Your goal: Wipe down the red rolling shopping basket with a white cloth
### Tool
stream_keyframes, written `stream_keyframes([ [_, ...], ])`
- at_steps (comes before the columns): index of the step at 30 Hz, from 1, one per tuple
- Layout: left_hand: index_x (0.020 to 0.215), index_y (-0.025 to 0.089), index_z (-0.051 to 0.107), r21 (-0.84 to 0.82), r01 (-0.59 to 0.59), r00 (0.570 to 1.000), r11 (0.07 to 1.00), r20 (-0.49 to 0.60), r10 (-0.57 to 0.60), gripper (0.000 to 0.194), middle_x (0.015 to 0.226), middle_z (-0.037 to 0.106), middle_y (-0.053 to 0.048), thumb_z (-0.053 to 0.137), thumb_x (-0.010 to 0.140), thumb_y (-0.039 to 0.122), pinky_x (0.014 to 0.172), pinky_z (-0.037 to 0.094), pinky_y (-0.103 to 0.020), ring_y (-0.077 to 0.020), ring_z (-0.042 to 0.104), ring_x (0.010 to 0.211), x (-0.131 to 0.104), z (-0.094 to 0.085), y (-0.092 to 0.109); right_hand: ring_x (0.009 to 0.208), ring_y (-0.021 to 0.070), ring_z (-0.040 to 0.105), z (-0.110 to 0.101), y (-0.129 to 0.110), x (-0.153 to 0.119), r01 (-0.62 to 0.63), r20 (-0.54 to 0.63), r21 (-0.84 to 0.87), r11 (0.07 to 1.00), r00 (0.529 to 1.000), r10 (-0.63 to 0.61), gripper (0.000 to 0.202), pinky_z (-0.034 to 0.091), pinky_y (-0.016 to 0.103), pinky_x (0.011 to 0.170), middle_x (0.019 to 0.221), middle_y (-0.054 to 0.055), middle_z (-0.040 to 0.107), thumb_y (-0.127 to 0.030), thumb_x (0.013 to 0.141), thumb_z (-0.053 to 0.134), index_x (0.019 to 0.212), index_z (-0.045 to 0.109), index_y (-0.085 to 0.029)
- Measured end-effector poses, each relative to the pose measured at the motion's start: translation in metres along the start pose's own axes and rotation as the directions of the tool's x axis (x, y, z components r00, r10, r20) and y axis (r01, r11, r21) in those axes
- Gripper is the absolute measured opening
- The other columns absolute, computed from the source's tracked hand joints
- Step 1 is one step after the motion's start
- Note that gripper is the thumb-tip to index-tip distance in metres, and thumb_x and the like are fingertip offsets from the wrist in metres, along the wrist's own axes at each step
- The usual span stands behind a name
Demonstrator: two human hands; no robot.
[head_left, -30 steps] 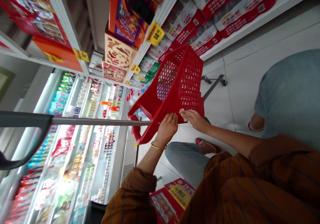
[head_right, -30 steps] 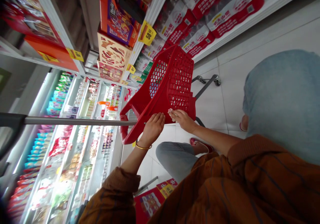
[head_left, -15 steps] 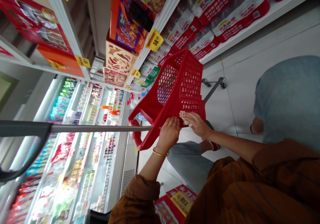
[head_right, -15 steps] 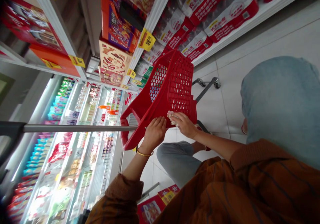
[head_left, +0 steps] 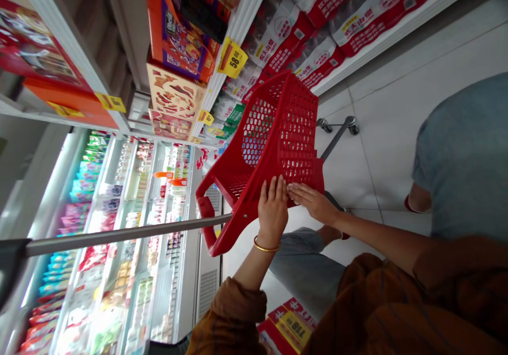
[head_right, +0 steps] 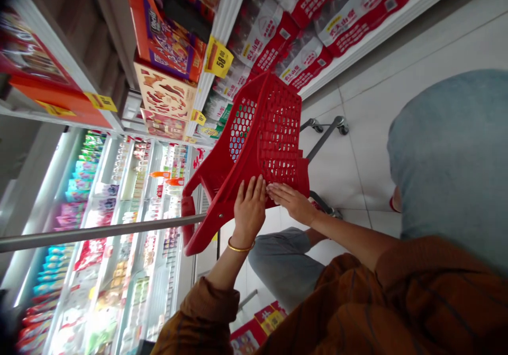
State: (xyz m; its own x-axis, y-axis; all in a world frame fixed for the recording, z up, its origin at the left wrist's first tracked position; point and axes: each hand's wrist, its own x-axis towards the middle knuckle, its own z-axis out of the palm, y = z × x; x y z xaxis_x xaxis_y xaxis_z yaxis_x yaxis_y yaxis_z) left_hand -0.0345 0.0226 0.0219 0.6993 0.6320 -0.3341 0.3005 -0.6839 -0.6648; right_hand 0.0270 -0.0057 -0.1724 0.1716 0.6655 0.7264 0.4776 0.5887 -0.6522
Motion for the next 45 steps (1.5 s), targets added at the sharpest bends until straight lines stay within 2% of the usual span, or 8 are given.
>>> stream_keyframes([
  [5, 0.144, 0.006, 0.036, -0.004, -0.008, 0.999, 1.000, 0.038, 0.008, 0.051, 0.154, 0.031, -0.013, 0.037, 0.093, 0.012, 0.121, 0.022, -0.046, -0.0267, 0.026, 0.144, 0.002, 0.006, -0.007, 0.144, 0.0187, 0.027, 0.006, 0.019, -0.021, -0.031, 0.072, 0.010, 0.999, 0.997, 0.030, 0.060, 0.037, 0.045, 0.115, 0.151, 0.006, 0.040, -0.002, 0.093, 0.031, 0.150, 0.023, -0.020],
  [13, 0.144, 0.010, 0.038, -0.038, -0.012, 0.999, 0.999, 0.030, 0.014, 0.051, 0.154, 0.030, -0.013, 0.038, 0.093, 0.012, 0.119, 0.025, -0.049, -0.0270, 0.024, 0.145, 0.002, 0.014, -0.014, 0.129, 0.0211, 0.050, 0.014, 0.040, -0.047, -0.200, 0.056, 0.035, 0.979, 0.979, 0.198, 0.055, 0.045, 0.049, 0.107, 0.140, 0.009, 0.054, -0.003, 0.091, 0.030, 0.142, 0.042, -0.019],
  [19, 0.145, 0.009, 0.036, -0.039, -0.013, 1.000, 0.999, 0.008, 0.013, 0.052, 0.154, 0.030, -0.013, 0.037, 0.094, 0.013, 0.120, 0.021, -0.051, -0.0284, 0.023, 0.145, 0.001, 0.012, -0.011, 0.123, 0.0242, 0.051, 0.011, 0.003, 0.003, -0.335, -0.157, 0.153, 0.930, 0.921, 0.357, 0.051, 0.046, 0.049, 0.103, 0.134, 0.011, 0.056, -0.012, 0.094, 0.035, 0.143, 0.040, -0.024],
  [24, 0.151, 0.016, 0.018, -0.070, -0.012, 0.999, 0.998, -0.050, 0.008, 0.060, 0.157, 0.021, -0.007, 0.035, 0.094, 0.014, 0.120, 0.021, -0.054, -0.0261, 0.019, 0.146, 0.006, 0.015, -0.004, 0.127, 0.0252, 0.046, 0.017, -0.008, 0.028, -0.337, -0.145, 0.136, 0.932, 0.924, 0.355, 0.055, 0.042, 0.049, 0.106, 0.142, 0.012, 0.048, -0.011, 0.093, 0.033, 0.147, 0.032, -0.020],
  [28, 0.151, 0.018, 0.017, -0.081, -0.060, 0.998, 0.995, -0.025, 0.059, 0.060, 0.157, 0.022, -0.005, 0.034, 0.094, 0.012, 0.120, 0.022, -0.051, -0.0244, 0.022, 0.146, 0.015, 0.024, 0.004, 0.125, 0.0261, 0.047, 0.027, 0.006, 0.008, -0.317, -0.078, 0.055, 0.947, 0.944, 0.321, 0.055, 0.042, 0.048, 0.104, 0.141, 0.012, 0.051, -0.010, 0.093, 0.033, 0.147, 0.034, -0.018],
  [35, 0.147, 0.010, 0.030, -0.074, -0.018, 1.000, 0.997, 0.008, 0.019, 0.055, 0.155, 0.026, -0.013, 0.036, 0.093, 0.011, 0.121, 0.022, -0.050, -0.0274, 0.021, 0.145, 0.021, 0.028, 0.012, 0.119, 0.0246, 0.049, 0.033, 0.023, -0.023, -0.370, -0.076, 0.029, 0.928, 0.925, 0.371, 0.051, 0.042, 0.045, 0.101, 0.137, 0.010, 0.054, -0.014, 0.095, 0.034, 0.145, 0.036, -0.021],
  [42, 0.145, 0.005, 0.031, -0.072, -0.044, 0.998, 0.996, 0.035, 0.047, 0.051, 0.154, 0.027, -0.015, 0.035, 0.096, 0.016, 0.120, 0.026, -0.045, -0.0251, 0.023, 0.145, 0.024, 0.042, 0.024, 0.113, 0.0275, 0.050, 0.041, 0.041, -0.061, -0.532, -0.124, 0.061, 0.844, 0.835, 0.536, 0.047, 0.044, 0.048, 0.099, 0.123, 0.012, 0.056, -0.010, 0.088, 0.039, 0.133, 0.049, -0.018],
  [45, 0.145, 0.002, 0.031, -0.052, -0.039, 0.998, 0.998, 0.045, 0.041, 0.051, 0.154, 0.027, -0.015, 0.034, 0.095, 0.013, 0.120, 0.028, -0.043, -0.0262, 0.024, 0.144, 0.026, 0.045, 0.028, 0.109, 0.0289, 0.050, 0.042, 0.042, -0.064, -0.580, -0.150, 0.074, 0.812, 0.798, 0.584, 0.046, 0.047, 0.050, 0.096, 0.118, 0.014, 0.055, -0.009, 0.086, 0.039, 0.131, 0.050, -0.015],
])
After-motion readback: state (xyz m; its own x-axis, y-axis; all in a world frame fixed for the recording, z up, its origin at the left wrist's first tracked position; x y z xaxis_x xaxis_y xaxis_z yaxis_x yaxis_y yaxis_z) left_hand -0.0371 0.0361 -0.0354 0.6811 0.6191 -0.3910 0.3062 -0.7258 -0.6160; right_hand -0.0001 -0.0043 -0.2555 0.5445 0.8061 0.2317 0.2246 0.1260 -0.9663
